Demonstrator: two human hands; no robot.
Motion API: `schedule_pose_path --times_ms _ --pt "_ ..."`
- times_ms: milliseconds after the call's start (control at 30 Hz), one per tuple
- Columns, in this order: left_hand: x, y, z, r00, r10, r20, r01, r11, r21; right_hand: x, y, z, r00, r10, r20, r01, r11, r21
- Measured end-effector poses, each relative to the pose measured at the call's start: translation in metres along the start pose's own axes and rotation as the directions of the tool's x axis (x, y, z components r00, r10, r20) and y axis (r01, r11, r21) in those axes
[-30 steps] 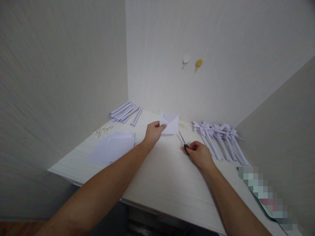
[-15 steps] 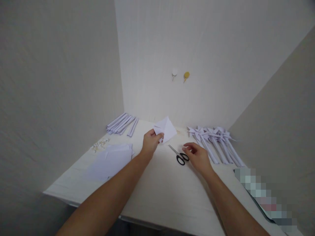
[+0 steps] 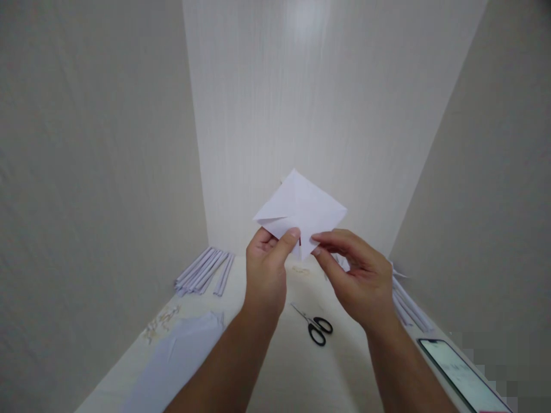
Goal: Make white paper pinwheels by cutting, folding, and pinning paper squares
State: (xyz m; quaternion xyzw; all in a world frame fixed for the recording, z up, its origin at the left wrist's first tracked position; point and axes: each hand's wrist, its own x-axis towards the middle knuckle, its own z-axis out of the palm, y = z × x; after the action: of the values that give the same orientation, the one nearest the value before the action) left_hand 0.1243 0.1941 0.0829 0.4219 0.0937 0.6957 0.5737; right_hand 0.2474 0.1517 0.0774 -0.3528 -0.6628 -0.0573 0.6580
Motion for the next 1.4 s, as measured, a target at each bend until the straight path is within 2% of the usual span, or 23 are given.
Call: schedule_pose_path --times_ms 167,267,400,500,633,767,867,1000,1133,1233,1400 --pt "-0.007 0.004 0.005 0.999 0.025 0.046 -0.024 1.0 -0.009 0.004 -0.008 -0.012 1.0 -0.006 0.004 0.006 0.999 0.031" --pt "-0.005 0.009 -0.003 0.992 -0.028 0.126 0.021 0.998 0.057 0.003 -0.007 -0.023 0.999 0.035 0.032 -0.036 0.999 0.031" --pt "0.005 0.029 -0.023 0.923 -0.242 0.298 0.178 0.958 0.227 0.003 -0.004 -0.038 0.981 0.066 0.183 -0.072 0.997 0.023" --pt "0.011 0.049 -0.034 0.894 -0.262 0.364 0.173 0.95 0.26 0.003 -0.004 -0.046 0.972 0.061 0.226 -0.063 0.998 0.002" --pt "0.015 0.06 -0.039 0.893 -0.285 0.349 0.18 0.935 0.305 0.003 -0.004 -0.046 0.957 0.032 0.288 -0.023 0.999 -0.037" --pt "0.017 0.056 -0.042 0.87 -0.394 0.297 0.262 0.879 0.4 0.004 -0.003 -0.041 0.92 -0.007 0.391 0.026 0.999 -0.044" --pt "0.018 0.053 -0.042 0.871 -0.409 0.272 0.259 0.853 0.453 0.004 -0.003 -0.038 0.913 -0.02 0.408 0.033 0.999 -0.024" --pt "0.015 0.051 -0.037 0.912 -0.349 0.215 0.218 0.857 0.466 0.002 -0.003 -0.035 0.924 0.009 0.382 -0.018 1.0 0.019" --pt "0.012 0.048 -0.033 0.976 -0.192 0.106 0.122 0.875 0.468 0.002 -0.006 -0.031 0.934 0.004 0.358 -0.027 0.998 0.061" --pt "0.01 0.047 -0.031 0.987 -0.143 0.069 0.093 0.875 0.475 0.003 -0.008 -0.029 0.932 -0.019 0.362 -0.011 0.997 0.082" --pt "0.008 0.047 -0.03 0.986 -0.142 0.089 0.086 0.883 0.462 0.003 -0.009 -0.028 0.929 -0.032 0.368 0.0 0.996 0.087"
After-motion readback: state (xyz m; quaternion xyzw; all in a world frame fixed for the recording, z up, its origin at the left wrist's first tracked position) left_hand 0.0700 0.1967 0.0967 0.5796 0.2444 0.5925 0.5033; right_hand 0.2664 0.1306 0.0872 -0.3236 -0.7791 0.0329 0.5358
